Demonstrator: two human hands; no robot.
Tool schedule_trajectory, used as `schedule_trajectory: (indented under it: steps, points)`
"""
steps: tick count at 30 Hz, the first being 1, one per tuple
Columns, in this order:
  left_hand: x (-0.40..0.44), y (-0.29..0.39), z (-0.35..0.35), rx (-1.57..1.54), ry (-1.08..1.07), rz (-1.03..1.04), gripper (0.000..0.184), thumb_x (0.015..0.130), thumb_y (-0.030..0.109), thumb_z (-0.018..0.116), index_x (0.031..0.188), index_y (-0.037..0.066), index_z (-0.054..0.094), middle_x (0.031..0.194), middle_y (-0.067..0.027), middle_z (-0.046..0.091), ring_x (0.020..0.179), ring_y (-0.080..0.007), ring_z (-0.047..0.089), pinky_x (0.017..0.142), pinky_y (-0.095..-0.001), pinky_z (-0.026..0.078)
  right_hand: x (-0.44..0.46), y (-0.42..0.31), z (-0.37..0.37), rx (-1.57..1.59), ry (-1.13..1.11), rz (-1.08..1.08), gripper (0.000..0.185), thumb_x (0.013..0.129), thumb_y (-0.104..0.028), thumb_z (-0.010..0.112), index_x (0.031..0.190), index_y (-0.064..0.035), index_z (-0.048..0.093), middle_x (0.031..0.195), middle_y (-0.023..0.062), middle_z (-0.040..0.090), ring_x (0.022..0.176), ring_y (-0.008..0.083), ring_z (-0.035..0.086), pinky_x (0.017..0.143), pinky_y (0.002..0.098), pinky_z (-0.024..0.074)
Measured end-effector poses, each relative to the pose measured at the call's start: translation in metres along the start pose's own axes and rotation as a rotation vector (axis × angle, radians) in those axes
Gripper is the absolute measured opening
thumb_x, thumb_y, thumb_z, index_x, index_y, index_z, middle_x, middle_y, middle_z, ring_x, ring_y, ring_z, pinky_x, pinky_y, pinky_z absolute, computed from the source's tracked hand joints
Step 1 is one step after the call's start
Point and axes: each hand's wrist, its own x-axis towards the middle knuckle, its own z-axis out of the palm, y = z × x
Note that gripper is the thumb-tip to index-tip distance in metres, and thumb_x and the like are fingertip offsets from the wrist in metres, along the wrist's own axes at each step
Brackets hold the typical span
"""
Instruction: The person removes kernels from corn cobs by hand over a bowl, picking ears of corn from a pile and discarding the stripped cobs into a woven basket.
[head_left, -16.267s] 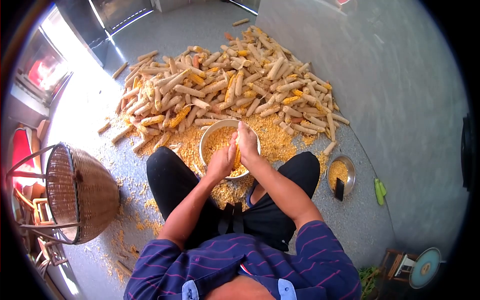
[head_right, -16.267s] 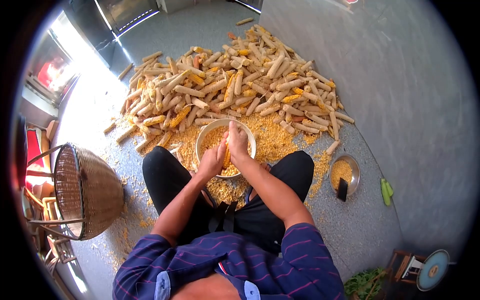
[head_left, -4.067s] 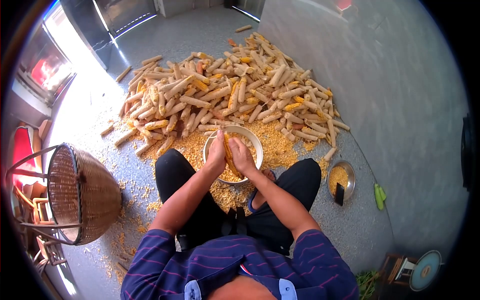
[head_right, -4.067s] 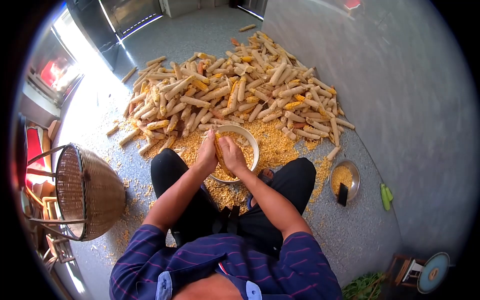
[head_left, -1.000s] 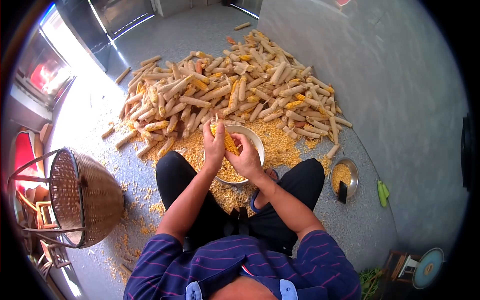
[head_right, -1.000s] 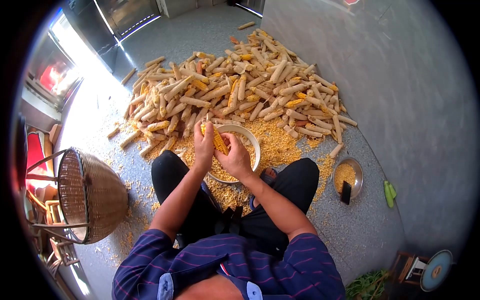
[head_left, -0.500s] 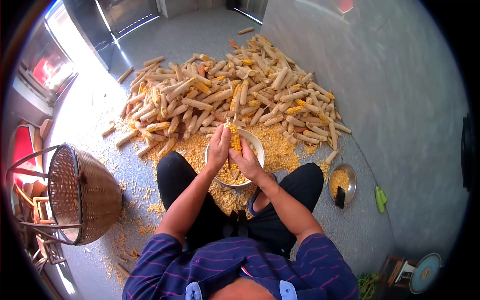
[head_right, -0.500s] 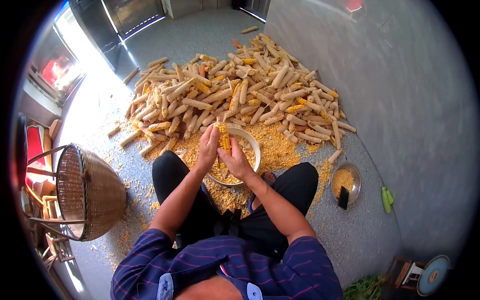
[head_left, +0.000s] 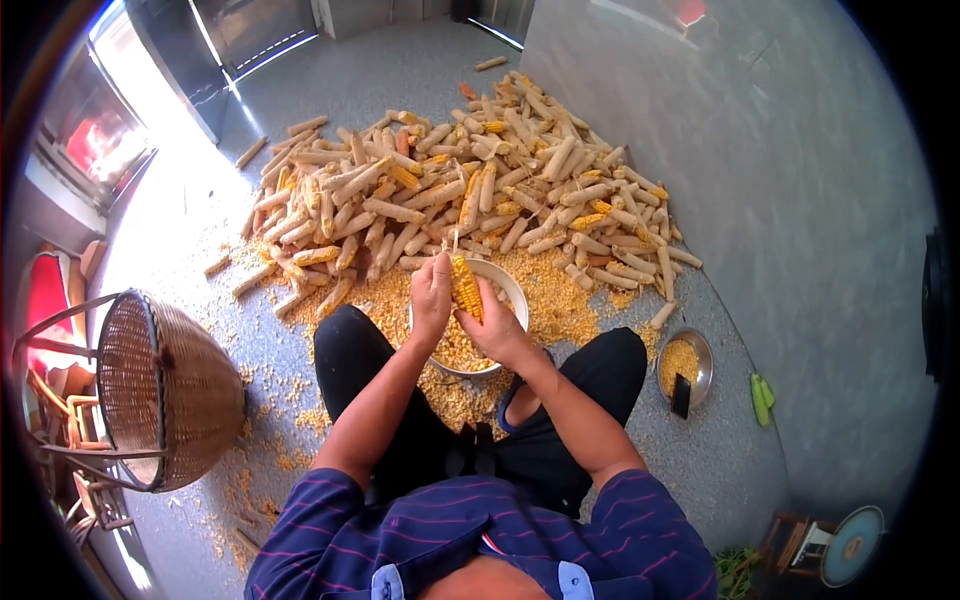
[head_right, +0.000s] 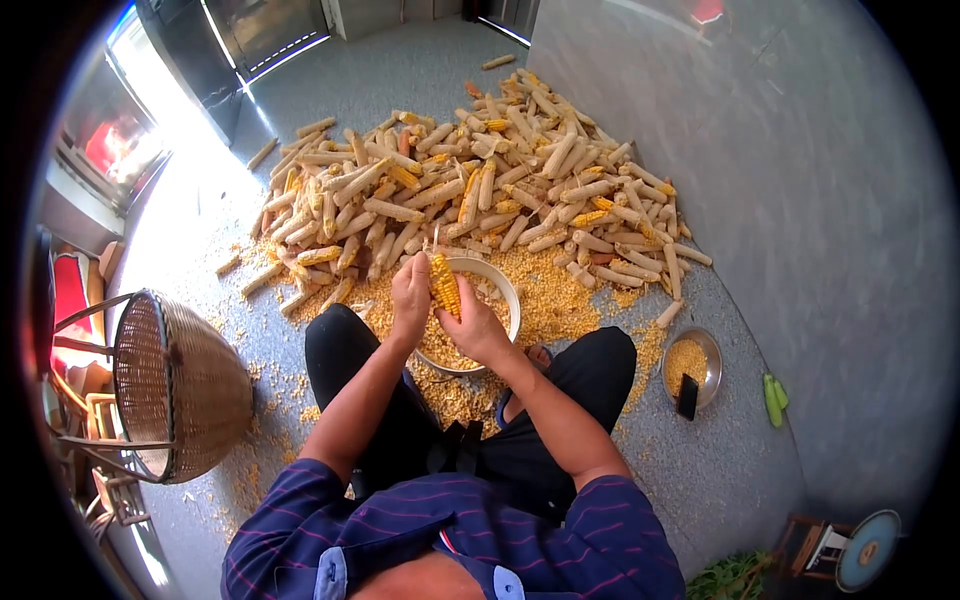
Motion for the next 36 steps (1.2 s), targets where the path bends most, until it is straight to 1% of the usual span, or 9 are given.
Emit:
schedule_trajectory:
  steps: [4,8,12,19,24,28,29,32,36]
  points:
    - [0.001,-0.012,-0.005,0.165,-0.009,-0.056,0.043,0.101,0.029,0.041,0.076,-0.003,0.054,0.061,-0.0053,0.049,0.059,-0.0135,0.047,0.056,-0.0340,0.038,0.003,0.010,0.001,0.179,-0.019,-0.006,0.048,0.090,-0.019,0.058,0.130,0.0008,0.041,0.106,0.0125,0.060,0.094,0.0186,0.059,0.080,0.0322,0.0475]
    - [-0.005,-0.004,0.004,-0.041,-0.097,-0.042,0.035,0.101,0.029,0.041,0.096,-0.002,0.058,0.080,-0.0063,0.057,0.074,-0.0133,0.052,0.067,-0.0304,0.042,0.014,0.007,-0.004,0.385,-0.002,0.041,0.046,0.090,-0.017,0.059,0.129,0.0005,0.042,0.099,0.0071,0.058,0.087,0.0139,0.057,0.076,0.0291,0.0476]
    - [-0.005,0.002,0.006,-0.051,-0.266,-0.047,0.031,0.101,0.026,0.043,0.112,0.000,0.054,0.099,-0.0046,0.059,0.089,-0.0123,0.054,0.076,-0.0291,0.044,0.005,-0.020,-0.010,0.156,-0.015,0.101,0.052,0.091,-0.017,0.060,0.136,-0.0015,0.038,0.105,0.0067,0.058,0.085,0.0116,0.057,0.071,0.0265,0.0479]
    - [-0.004,-0.006,0.001,0.338,-0.211,0.007,0.029,0.098,0.020,0.043,0.115,-0.001,0.053,0.088,-0.0220,0.062,0.082,-0.0348,0.061,0.074,-0.0378,0.047,0.009,0.004,-0.001,0.179,0.046,-0.010,0.055,0.089,-0.013,0.059,0.138,-0.0021,0.036,0.100,0.0066,0.058,0.079,0.0114,0.059,0.066,0.0253,0.0482]
    - [-0.006,-0.005,0.003,0.200,-0.147,0.040,0.029,0.098,0.019,0.043,0.116,-0.002,0.053,0.088,-0.0170,0.063,0.081,-0.0269,0.062,0.074,-0.0358,0.047,0.006,-0.008,-0.013,0.639,-0.130,0.217,0.056,0.084,-0.003,0.053,0.137,-0.0020,0.036,0.090,0.0039,0.055,0.060,0.0081,0.052,0.049,0.0233,0.0436]
    - [-0.005,0.003,-0.001,-0.090,-0.245,-0.126,0.030,0.098,0.020,0.045,0.119,-0.002,0.052,0.096,-0.0090,0.062,0.084,-0.0173,0.058,0.073,-0.0320,0.046,0.012,0.000,-0.014,0.639,-0.158,0.110,0.056,0.085,-0.004,0.053,0.138,-0.0018,0.035,0.103,0.0047,0.054,0.082,0.0095,0.056,0.069,0.0239,0.0477]
    - [-0.006,0.002,0.005,-0.073,-0.239,0.038,0.031,0.098,0.021,0.046,0.122,0.001,0.050,0.100,-0.0069,0.060,0.083,-0.0156,0.055,0.071,-0.0291,0.045,0.011,0.001,-0.009,0.583,-0.096,0.057,0.055,0.088,-0.007,0.048,0.140,-0.0020,0.033,0.112,0.0058,0.053,0.094,0.0111,0.054,0.078,0.0243,0.0465]
    - [-0.008,0.010,0.000,0.041,-0.325,-0.026,0.032,0.098,0.020,0.046,0.123,0.001,0.048,0.098,-0.0092,0.060,0.082,-0.0139,0.055,0.070,-0.0278,0.045,0.011,0.005,-0.007,0.701,-0.083,0.015,0.058,0.090,-0.012,0.044,0.144,0.0001,0.028,0.122,0.0075,0.049,0.104,0.0134,0.049,0.089,0.0268,0.0420]
    - [-0.013,0.023,0.001,0.103,-0.294,-0.182,0.037,0.099,0.019,0.042,0.131,0.001,0.046,0.111,-0.0112,0.059,0.095,-0.0164,0.056,0.079,-0.0305,0.046,0.012,0.020,-0.011,0.954,-0.150,0.099,0.046,0.092,-0.013,0.037,0.137,-0.0034,0.037,0.106,0.0062,0.056,0.087,0.0129,0.057,0.073,0.0282,0.0494]
